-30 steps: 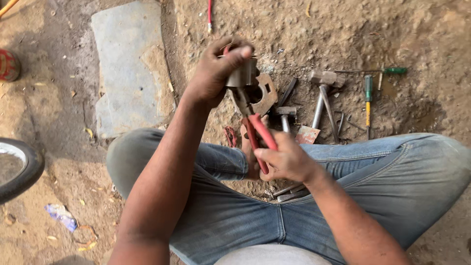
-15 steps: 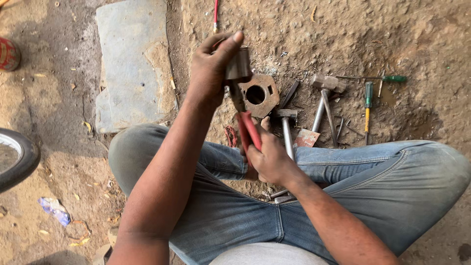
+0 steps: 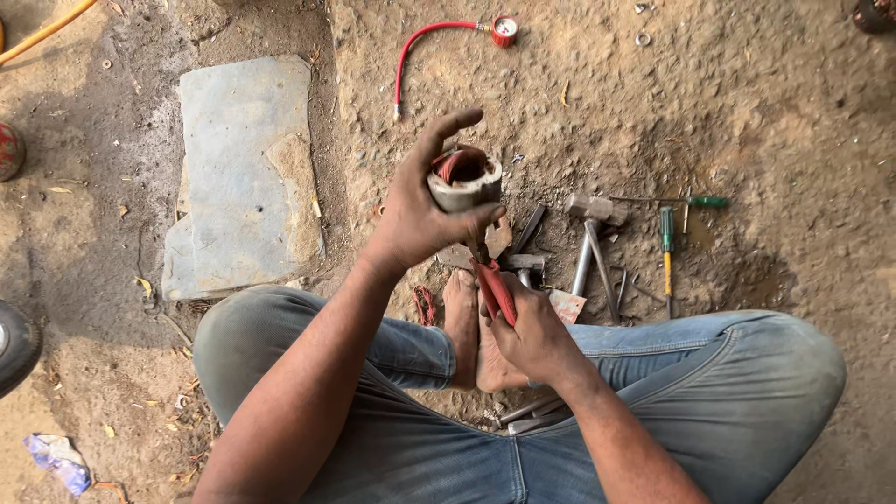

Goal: The person sits on the ground and uses pliers to pull copper wire coils out of a cylindrical metal housing. They then use a hammer to tap the housing and continue removing wire with the pliers.

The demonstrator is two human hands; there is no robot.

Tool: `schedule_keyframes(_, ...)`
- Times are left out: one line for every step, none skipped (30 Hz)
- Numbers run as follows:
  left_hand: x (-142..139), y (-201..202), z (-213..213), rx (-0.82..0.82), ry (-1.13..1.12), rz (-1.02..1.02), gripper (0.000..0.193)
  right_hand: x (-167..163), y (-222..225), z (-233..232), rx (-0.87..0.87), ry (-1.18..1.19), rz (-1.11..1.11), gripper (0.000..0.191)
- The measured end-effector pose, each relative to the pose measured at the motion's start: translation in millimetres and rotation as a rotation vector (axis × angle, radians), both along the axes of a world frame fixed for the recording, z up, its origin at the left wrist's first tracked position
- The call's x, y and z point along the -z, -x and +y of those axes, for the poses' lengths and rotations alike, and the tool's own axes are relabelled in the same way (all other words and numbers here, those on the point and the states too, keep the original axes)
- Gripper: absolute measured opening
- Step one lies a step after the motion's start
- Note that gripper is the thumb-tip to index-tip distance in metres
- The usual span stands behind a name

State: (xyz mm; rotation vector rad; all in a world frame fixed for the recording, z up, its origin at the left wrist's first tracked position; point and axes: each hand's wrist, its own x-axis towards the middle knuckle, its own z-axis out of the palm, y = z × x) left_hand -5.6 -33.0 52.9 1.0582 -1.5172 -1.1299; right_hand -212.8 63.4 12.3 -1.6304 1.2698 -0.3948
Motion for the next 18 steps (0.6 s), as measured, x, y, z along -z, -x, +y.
schedule_keyframes(-2, 1, 4, -0.025, 0.038, -0.030, 0.097, 3, 0, -1, -0.007, -0.028, 0.012, 0.031)
schedule_keyframes(-6, 1, 10, -0.045, 0.075, -0.062, 0.096, 5, 1, -3, -0.010, -0.056, 0.022, 0.031)
schedule_keyframes(-9, 2, 15, -0.062, 0.111, -0.093, 0.095, 7, 1, -5, -0.009, -0.086, 0.032, 0.030)
schedule_keyframes(-12, 2, 20, -0.066, 0.112, -0.099, 0.096, 8, 2, -8, -0.040, -0.071, -0.008, 0.033)
schedule_keyframes(-15, 2, 23, -0.074, 0.116, -0.107, 0.097, 9, 2, -12, -0.074, -0.053, -0.050, 0.037)
schedule_keyframes(-18, 2, 24, -0.083, 0.120, -0.115, 0.098, 10, 1, -15, -0.111, -0.035, -0.092, 0.040)
schedule_keyframes(-19, 1, 25, -0.066, 0.177, -0.211, 0.102, 9, 2, -19, -0.113, -0.126, -0.027, 0.043)
schedule_keyframes(-20, 1, 25, -0.049, 0.231, -0.307, 0.106, 9, 3, -23, -0.115, -0.219, 0.040, 0.046)
schedule_keyframes(-20, 1, 25, -0.030, 0.285, -0.402, 0.111, 8, 6, -26, -0.115, -0.313, 0.107, 0.049)
schedule_keyframes(-19, 2, 24, -0.027, 0.293, -0.388, 0.112, 8, 9, -28, -0.105, -0.291, 0.085, 0.052)
schedule_keyframes(-17, 3, 23, -0.023, 0.296, -0.374, 0.112, 8, 14, -30, -0.095, -0.274, 0.064, 0.056)
schedule_keyframes(-15, 5, 23, -0.017, 0.299, -0.360, 0.113, 8, 20, -30, -0.084, -0.257, 0.042, 0.060)
schedule_keyframes(-12, 8, 23, -0.029, 0.312, -0.343, 0.115, 9, 26, -28, -0.090, -0.247, 0.089, 0.059)
schedule_keyframes(-9, 12, 21, -0.043, 0.331, -0.328, 0.117, 11, 31, -27, -0.098, -0.232, 0.134, 0.057)
schedule_keyframes(-7, 14, 19, -0.056, 0.350, -0.315, 0.119, 14, 34, -25, -0.105, -0.216, 0.177, 0.056)
schedule_keyframes(-6, 15, 16, -0.055, 0.275, -0.272, 0.117, 17, 36, -24, -0.079, -0.294, 0.170, 0.054)
schedule_keyframes(-4, 16, 12, -0.056, 0.201, -0.227, 0.116, 21, 36, -22, -0.054, -0.372, 0.163, 0.053)
schedule_keyframes(-4, 16, 8, -0.060, 0.129, -0.182, 0.114, 25, 35, -21, -0.033, -0.445, 0.158, 0.051)
